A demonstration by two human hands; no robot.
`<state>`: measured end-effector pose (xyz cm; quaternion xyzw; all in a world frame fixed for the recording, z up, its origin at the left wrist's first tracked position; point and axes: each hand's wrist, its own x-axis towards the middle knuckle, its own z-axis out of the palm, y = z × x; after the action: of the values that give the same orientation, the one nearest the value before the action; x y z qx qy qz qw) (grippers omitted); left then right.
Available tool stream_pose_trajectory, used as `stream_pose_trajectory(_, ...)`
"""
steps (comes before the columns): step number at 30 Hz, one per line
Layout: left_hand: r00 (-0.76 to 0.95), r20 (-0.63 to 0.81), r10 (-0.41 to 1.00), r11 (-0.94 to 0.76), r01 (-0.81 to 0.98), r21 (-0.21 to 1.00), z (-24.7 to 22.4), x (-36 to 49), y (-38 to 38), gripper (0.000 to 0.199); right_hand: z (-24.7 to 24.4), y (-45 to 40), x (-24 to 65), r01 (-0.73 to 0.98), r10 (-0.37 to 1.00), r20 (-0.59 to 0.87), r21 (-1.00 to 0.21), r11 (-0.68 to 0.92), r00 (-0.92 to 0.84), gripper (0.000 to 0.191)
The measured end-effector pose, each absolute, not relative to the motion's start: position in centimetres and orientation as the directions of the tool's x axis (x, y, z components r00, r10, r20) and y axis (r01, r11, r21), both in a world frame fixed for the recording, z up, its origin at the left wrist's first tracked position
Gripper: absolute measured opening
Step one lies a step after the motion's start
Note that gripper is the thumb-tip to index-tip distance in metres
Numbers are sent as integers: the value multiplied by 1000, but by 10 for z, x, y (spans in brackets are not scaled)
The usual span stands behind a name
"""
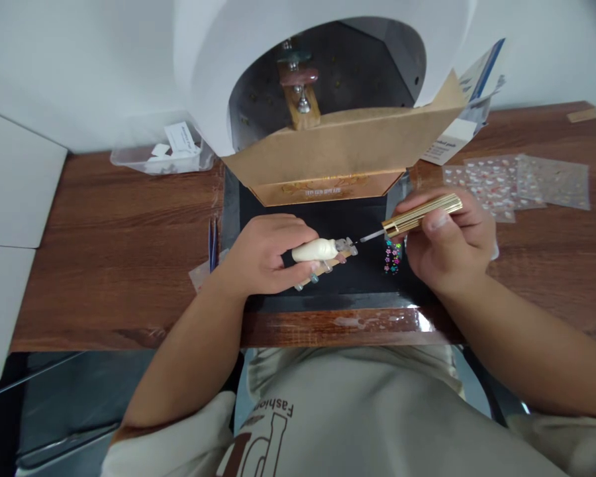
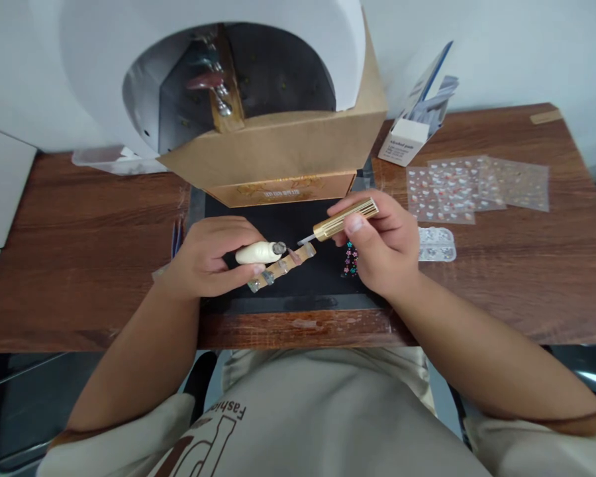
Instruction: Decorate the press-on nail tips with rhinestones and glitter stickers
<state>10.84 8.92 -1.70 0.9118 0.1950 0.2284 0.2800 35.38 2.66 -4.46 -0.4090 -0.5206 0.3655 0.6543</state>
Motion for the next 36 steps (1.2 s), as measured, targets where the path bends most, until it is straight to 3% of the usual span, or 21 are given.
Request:
stream_pose_trajectory(3,800,323,506,-780,265,566,-15,104,91,10,-45,28,359,-5,913,377,-924,383,158,17)
stream_pose_trajectory(9,783,292,549,-767,333,548,-9,102,91,10,-41,30,360,360,911,368,-837,411,-186,21)
stream_pose_trajectory(15,784,293,546,-764,323,559,-10,103,92,12,-40,34,353,463,905,384,-778,423,-183,20)
stream_pose_trajectory(24,786,299,541,-771,322,550,-9,102,91,14,-43,32,351,464,926,371,-810,359,-68,20)
stream_pose_trajectory(36,780,277,561,-761,354,544,-10,104,92,15,-37,29,358,467,916,346,-787,402,-205,22)
